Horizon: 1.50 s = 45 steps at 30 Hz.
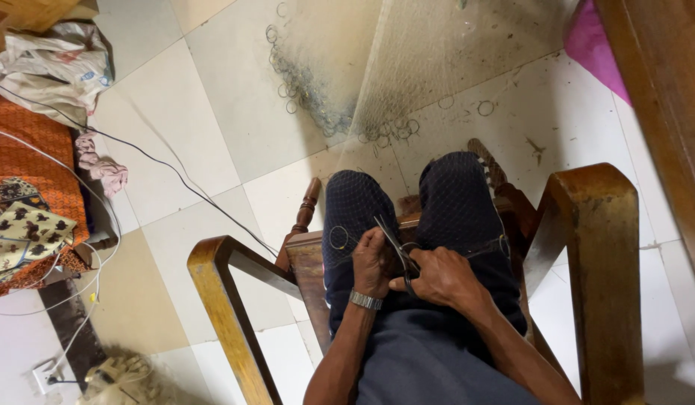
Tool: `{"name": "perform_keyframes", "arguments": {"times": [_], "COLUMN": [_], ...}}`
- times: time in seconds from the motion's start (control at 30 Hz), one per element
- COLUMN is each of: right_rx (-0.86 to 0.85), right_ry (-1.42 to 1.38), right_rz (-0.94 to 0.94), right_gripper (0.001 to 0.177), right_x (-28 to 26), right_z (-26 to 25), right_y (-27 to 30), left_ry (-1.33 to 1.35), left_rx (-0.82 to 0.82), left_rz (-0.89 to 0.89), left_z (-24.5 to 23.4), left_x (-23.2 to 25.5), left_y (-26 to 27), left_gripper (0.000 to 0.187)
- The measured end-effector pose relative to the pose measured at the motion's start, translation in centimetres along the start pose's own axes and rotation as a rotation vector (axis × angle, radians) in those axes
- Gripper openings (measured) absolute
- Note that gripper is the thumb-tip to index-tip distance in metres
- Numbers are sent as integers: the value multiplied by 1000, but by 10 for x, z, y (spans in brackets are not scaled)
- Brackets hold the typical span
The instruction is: Repairing a fishing net using scissors and a weaving tool
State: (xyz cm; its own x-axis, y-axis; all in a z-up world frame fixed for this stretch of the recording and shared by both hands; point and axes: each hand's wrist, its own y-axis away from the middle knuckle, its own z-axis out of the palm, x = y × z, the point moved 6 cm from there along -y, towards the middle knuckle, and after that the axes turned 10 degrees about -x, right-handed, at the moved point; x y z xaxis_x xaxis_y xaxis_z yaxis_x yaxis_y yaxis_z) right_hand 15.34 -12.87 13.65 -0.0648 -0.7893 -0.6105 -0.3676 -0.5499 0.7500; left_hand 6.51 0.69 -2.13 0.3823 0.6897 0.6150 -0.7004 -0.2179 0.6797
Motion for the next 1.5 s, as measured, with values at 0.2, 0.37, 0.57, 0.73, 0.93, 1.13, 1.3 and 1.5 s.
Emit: {"name": "perform_keyframes", "arguments": {"times": [0.2, 0.37, 0.57, 0.73, 0.93, 1.13, 1.3, 1.5], "right_rx": [104, 147, 71, 55, -22, -92, -90, -123], "right_ry": [-114, -405, -593, -658, -748, -844, -840, -839], "right_rz": [-46, -31, -58, -83, -123, -174, -157, -157], "right_gripper": [16, 34, 31, 27, 26, 24, 23, 23], "right_x": [11, 28, 38, 35, 34, 30, 24, 23], "right_z": [6, 18, 24, 21, 31, 40, 39, 57], "right_y": [-3, -3, 3, 12, 9, 10, 17, 15], "left_ry": [-53, 24, 73, 85, 101, 142, -27, 50], "left_rx": [-1, -48, -96, -124, -162, -164, -122, -4], "left_rz": [-3, -36, -31, -29, -56, -88, -70, -40], "left_z": [23, 23, 20, 21, 24, 30, 35, 21], "left_x": [16, 14, 12, 13, 19, 24, 31, 18], "left_y": [12, 12, 10, 12, 13, 15, 18, 8], "left_gripper": [7, 12, 12, 14, 21, 31, 24, 12]}}
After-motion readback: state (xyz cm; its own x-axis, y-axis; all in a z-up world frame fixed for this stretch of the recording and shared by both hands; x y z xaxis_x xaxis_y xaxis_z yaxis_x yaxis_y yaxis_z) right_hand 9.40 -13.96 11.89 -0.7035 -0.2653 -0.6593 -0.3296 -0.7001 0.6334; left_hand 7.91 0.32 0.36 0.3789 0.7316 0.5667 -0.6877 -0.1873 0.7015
